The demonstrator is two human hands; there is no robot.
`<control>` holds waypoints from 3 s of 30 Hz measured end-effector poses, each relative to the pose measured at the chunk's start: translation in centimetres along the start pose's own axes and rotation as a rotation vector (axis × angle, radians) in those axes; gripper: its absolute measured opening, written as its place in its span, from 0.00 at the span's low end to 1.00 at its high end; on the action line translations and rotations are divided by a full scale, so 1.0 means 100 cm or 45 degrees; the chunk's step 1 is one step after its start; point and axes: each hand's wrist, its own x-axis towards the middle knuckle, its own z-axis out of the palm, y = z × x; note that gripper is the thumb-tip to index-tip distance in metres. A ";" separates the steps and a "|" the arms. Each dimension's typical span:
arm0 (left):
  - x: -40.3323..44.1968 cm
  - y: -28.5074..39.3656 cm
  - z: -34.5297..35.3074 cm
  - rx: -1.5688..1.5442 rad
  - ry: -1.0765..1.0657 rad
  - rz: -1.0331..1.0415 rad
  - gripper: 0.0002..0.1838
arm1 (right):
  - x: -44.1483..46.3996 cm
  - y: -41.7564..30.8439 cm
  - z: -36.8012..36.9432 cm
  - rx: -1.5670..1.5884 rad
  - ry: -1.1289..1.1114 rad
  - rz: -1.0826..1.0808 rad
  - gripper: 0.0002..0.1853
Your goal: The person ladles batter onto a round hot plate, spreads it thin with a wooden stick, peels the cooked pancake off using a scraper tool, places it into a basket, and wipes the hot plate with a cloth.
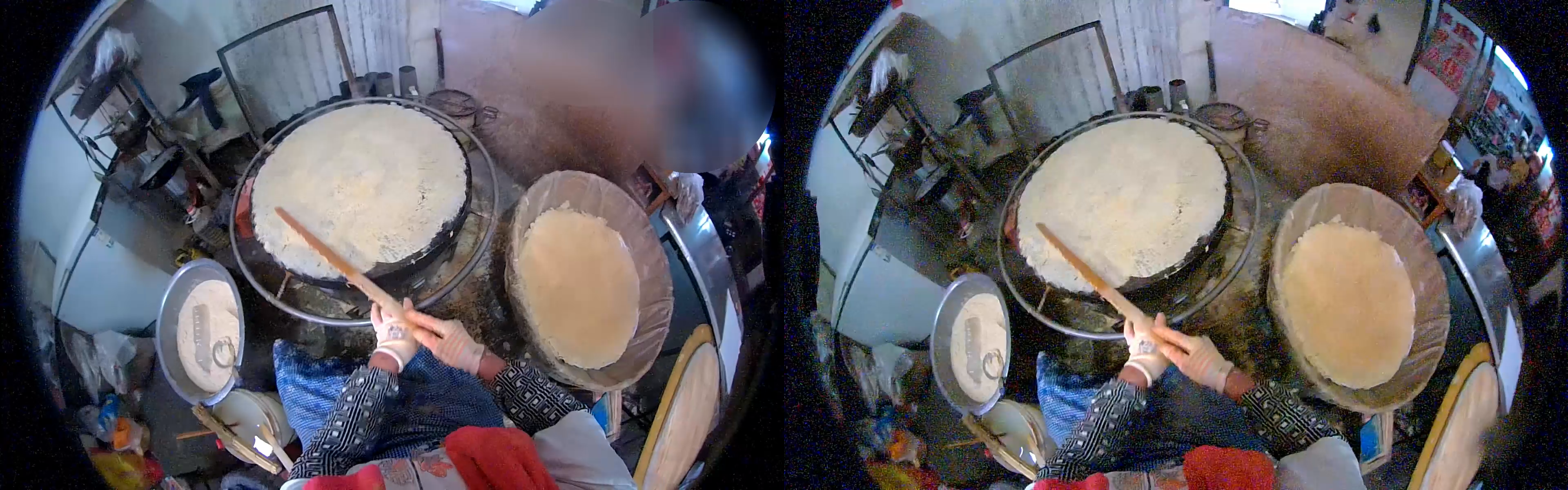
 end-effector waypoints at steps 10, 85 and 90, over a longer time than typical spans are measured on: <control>-0.008 -0.129 -0.050 0.306 -0.236 -0.359 0.12 | 0.080 0.058 -0.127 -1.360 0.038 -0.141 0.22; -0.087 -0.108 -0.039 -2.423 0.233 -0.860 0.08 | -0.149 -0.183 -0.067 1.395 -0.997 -0.272 0.29; -0.060 -0.253 -0.060 -0.178 0.303 -0.347 0.18 | -0.126 -0.090 -0.029 1.719 -0.989 0.313 0.31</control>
